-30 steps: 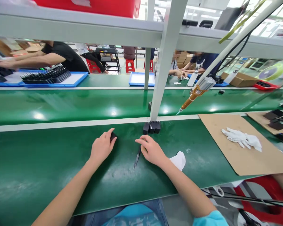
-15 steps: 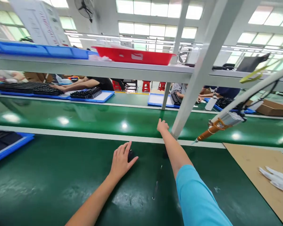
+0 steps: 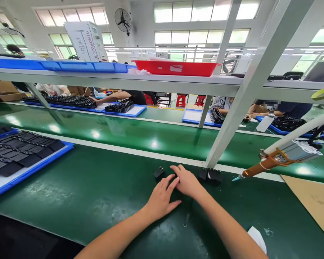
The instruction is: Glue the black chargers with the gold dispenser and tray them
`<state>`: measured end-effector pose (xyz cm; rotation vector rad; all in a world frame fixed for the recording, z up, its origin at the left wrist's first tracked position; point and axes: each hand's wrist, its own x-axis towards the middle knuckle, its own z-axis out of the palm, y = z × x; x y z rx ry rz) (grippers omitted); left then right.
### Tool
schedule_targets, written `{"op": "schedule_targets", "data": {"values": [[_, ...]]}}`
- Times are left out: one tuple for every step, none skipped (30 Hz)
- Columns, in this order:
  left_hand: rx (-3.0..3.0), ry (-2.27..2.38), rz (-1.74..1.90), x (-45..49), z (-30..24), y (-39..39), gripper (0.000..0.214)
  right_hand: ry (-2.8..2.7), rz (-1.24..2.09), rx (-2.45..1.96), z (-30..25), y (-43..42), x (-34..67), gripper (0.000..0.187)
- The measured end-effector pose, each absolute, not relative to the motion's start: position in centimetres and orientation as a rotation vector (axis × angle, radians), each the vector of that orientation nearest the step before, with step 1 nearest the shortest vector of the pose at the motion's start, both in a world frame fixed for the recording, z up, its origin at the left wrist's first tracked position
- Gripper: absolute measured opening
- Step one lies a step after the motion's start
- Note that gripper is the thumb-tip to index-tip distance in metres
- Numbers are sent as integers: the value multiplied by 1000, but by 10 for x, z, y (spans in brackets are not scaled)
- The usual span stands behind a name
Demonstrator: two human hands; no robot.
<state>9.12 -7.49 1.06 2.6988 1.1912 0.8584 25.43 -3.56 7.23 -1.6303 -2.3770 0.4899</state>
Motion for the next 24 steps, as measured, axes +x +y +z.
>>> {"op": "schedule_targets", "data": {"values": [[2667, 1182, 837, 94, 8, -78, 90, -2335, 500, -1651, 67, -50, 251, 54], [2631, 1192, 821, 97, 6, -79, 95, -2287, 507, -1676, 62, -60, 249, 53], [2597, 1209, 804, 98, 3, -80, 98, -2238, 518, -1699, 58, -67, 247, 53], [2566, 1223, 779, 99, 1, -79, 100, -2195, 538, -1704, 55, -72, 246, 53], [2535, 1231, 750, 99, -1, -77, 100, -2157, 570, -1688, 52, -75, 246, 53], [2499, 1227, 719, 98, -3, -75, 99, -2126, 613, -1651, 50, -77, 246, 54], [2456, 1210, 690, 97, -5, -72, 98, -2099, 670, -1602, 48, -79, 248, 55], [2404, 1187, 668, 96, -6, -69, 97, -2072, 745, -1549, 46, -81, 251, 58], [2343, 1165, 662, 95, -6, -67, 96, -2039, 841, -1494, 44, -83, 255, 63], [2276, 1141, 676, 93, -6, -65, 97, -1998, 950, -1433, 42, -86, 260, 67], [2204, 1112, 703, 92, -5, -64, 99, -1949, 1060, -1372, 39, -90, 265, 71], [2128, 1075, 734, 91, -3, -63, 100, -1889, 1162, -1306, 35, -93, 271, 73], [2047, 1037, 762, 90, -1, -64, 102, -1834, 1231, -1245, 32, -97, 277, 73], [1964, 1003, 785, 89, 2, -64, 103, -1796, 1256, -1202, 28, -100, 282, 72], [1888, 975, 801, 89, 6, -66, 103, -1782, 1240, -1178, 24, -102, 285, 71], [1830, 955, 814, 89, 9, -67, 100, -1787, 1197, -1176, 21, -104, 288, 70], [1793, 938, 826, 89, 13, -68, 95, -1804, 1136, -1196, 17, -106, 288, 68], [1776, 921, 839, 89, 16, -69, 89, -1829, 1064, -1230, 15, -106, 288, 67], [1774, 901, 852, 88, 18, -69, 82, -1858, 989, -1266, 13, -107, 286, 65], [1778, 878, 859, 88, 20, -69, 77, -1883, 915, -1294, 12, -107, 284, 62], [1784, 857, 865, 88, 21, -69, 73, -1904, 848, -1310, 11, -108, 281, 60], [1785, 839, 869, 87, 21, -69, 72, -1920, 788, -1309, 11, -108, 279, 57], [1783, 828, 877, 86, 21, -69, 71, -1932, 737, -1290, 12, -108, 276, 55], [1777, 824, 886, 86, 21, -68, 70, -1934, 697, -1266, 13, -109, 274, 54]]}}
